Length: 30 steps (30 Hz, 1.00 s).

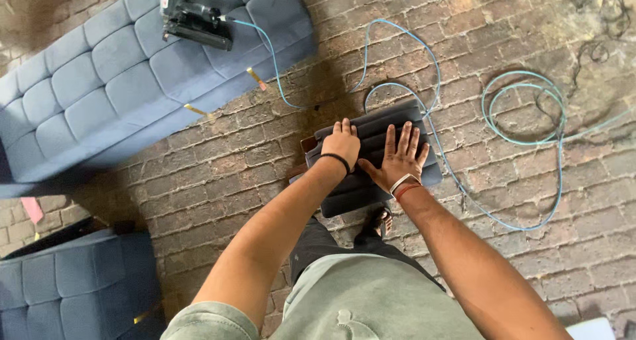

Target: The person positions a grey upholstered panel on a wooden frame and uses a pneumatic nail gun to secure the fabric to the frame. They repeatedly adjust the fabric and fire the nail gun along the edges.

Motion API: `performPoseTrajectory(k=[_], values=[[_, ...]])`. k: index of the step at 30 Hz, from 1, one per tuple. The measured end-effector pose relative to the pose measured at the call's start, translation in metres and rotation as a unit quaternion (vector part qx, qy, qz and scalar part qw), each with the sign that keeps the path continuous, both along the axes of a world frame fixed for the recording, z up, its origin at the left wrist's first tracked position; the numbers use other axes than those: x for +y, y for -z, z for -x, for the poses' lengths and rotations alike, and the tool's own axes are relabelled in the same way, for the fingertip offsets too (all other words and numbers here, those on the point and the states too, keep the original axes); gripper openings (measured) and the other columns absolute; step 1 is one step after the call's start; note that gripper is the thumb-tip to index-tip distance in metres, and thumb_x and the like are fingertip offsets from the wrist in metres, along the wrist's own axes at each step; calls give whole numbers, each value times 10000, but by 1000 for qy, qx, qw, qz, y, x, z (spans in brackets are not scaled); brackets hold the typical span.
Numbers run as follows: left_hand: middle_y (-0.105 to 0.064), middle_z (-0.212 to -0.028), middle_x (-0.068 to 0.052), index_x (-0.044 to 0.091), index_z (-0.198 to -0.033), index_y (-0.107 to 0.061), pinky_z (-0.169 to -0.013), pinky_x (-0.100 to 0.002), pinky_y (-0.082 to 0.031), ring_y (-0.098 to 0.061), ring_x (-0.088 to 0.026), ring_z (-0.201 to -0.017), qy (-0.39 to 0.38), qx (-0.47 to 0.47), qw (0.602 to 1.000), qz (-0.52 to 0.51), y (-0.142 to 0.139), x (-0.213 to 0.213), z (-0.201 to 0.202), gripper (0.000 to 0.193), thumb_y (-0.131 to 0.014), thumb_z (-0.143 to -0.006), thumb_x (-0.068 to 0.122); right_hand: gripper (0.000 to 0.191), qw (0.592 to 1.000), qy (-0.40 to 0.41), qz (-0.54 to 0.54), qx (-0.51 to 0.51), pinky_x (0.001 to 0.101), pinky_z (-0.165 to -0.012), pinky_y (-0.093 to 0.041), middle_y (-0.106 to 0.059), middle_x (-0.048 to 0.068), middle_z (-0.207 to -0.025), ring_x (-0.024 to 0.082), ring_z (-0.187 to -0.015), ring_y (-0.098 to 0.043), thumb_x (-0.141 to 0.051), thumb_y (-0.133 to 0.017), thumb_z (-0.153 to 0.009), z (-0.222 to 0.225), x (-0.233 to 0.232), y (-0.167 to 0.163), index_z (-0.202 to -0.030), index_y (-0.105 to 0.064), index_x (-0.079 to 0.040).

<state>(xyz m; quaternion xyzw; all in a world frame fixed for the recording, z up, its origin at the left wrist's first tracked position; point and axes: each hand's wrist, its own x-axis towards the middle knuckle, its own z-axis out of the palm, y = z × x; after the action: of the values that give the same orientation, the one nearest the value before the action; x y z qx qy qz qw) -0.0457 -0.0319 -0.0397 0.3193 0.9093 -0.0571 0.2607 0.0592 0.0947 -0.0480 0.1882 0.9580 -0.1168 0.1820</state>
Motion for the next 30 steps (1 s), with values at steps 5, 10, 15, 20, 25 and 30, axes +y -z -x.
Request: performPoseTrajectory(k=[5, 10, 15, 20, 25, 30], values=[[-362, -1618, -202, -5, -1473, -502, -1059, -428, -494, -369, -413, -1475, 37, 69, 995, -62, 29, -28, -29, 496, -512, -1020, 196, 1233, 999, 6, 14, 30, 685, -1179, 29, 131, 229, -1688, 439, -1553, 89, -894, -437, -788, 3, 0, 5, -1641, 44, -144], [-418, -1576, -174, 32, -1419, -566, -1047, -419, -480, -397, -379, -1438, 93, 23, 993, -65, 13, -43, -44, 549, -579, -897, 202, 1250, 1000, 13, 4, 27, 681, -1177, 35, 133, 220, -1689, 435, -1551, 77, -899, -454, -760, 5, -1, 6, -1640, 37, -159], [-675, -1376, -8, 262, -1157, -784, -1079, -391, -494, -542, -307, -1369, 75, -141, 980, -120, -18, -85, -19, 306, -617, -927, 375, 1243, 1000, 18, 2, 11, 667, -1184, 24, 126, 204, -1688, 419, -1550, 74, -904, -453, -760, 4, -1, 2, -1634, 34, -168], [-701, -1335, 14, 274, -1158, -763, -1012, -407, -528, -645, -250, -1212, 60, -78, 970, -222, -14, -114, -13, 347, -628, -840, 293, 1204, 999, 32, -12, 18, 656, -1205, -1, 98, 193, -1701, 410, -1565, 51, -887, -447, -783, -1, -7, -3, -1641, 21, -185], [-688, -1247, -100, 152, -1235, -699, -940, -455, -508, -618, -317, -1180, 136, -84, 962, -223, 1, -109, -16, 508, -726, -761, 334, 1154, 999, -4, -25, -44, 685, -1159, 20, 159, 178, -1690, 470, -1532, 97, -853, -446, -816, 0, -37, -13, -1641, 81, -243], [-716, -1198, -144, 166, -1192, -766, -987, -432, -499, -631, -326, -1171, 97, -193, 927, -306, -13, -138, 20, 411, -747, -830, 358, 1103, 998, -5, -4, -66, 690, -1179, 25, 174, 131, -1709, 443, -1551, 127, -873, -476, -792, -2, -58, -29, -1630, 46, -381]])
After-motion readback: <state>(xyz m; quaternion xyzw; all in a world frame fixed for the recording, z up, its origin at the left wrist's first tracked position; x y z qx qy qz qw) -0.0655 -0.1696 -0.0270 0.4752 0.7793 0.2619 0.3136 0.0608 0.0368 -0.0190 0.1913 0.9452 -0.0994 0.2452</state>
